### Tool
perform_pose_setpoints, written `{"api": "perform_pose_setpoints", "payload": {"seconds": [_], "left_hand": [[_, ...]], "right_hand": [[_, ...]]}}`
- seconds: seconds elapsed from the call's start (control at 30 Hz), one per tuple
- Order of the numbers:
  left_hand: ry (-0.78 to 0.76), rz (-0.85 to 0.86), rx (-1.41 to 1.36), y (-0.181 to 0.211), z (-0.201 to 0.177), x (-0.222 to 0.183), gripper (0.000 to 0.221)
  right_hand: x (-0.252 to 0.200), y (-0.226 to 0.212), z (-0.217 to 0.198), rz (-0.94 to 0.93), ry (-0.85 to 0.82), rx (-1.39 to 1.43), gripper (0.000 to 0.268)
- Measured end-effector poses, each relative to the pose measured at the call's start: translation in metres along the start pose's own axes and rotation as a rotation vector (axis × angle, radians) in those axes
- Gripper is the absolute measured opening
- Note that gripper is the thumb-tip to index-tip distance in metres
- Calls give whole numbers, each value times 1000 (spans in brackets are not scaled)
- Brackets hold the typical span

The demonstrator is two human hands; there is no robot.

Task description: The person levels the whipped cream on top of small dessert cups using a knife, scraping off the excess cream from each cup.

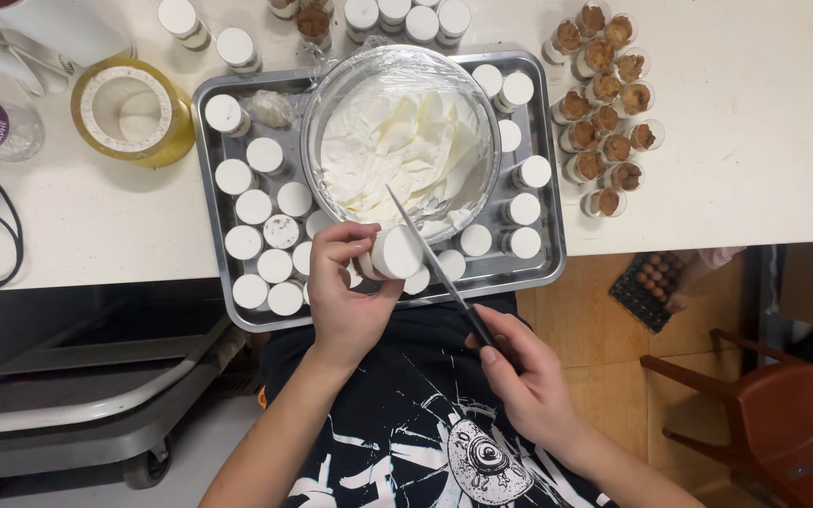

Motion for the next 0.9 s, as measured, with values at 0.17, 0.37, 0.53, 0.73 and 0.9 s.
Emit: {"api": "perform_pose_setpoints", "payload": {"seconds": [0.17,0.37,0.53,0.73,0.9], "left_hand": [[18,6,38,-1,-5,1,56],[23,-25,44,-7,-7,-1,56],[6,-39,29,-9,-10,-2,59],[-56,-189,-180,-22,-6,-5,59],[-240,-409,-521,-28,8,-11,62]], "right_hand": [[-10,-22,5,-169,-22,-259,43],[-34,20,23,146,-202,341,48],[-22,27,7,158,-133,544,47],[-6,37,-16,178,-17,499,45],[4,37,-27,202,-58,454,44]]}}
Point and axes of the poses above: each hand's wrist, its own x-axis towards the middle knuckle, its own z-axis out of the palm, y = z × x, the point moved 10 cm from there along x, towards the middle knuckle, and after that the axes turned 13 degrees about -x, right-handed, at the moved point
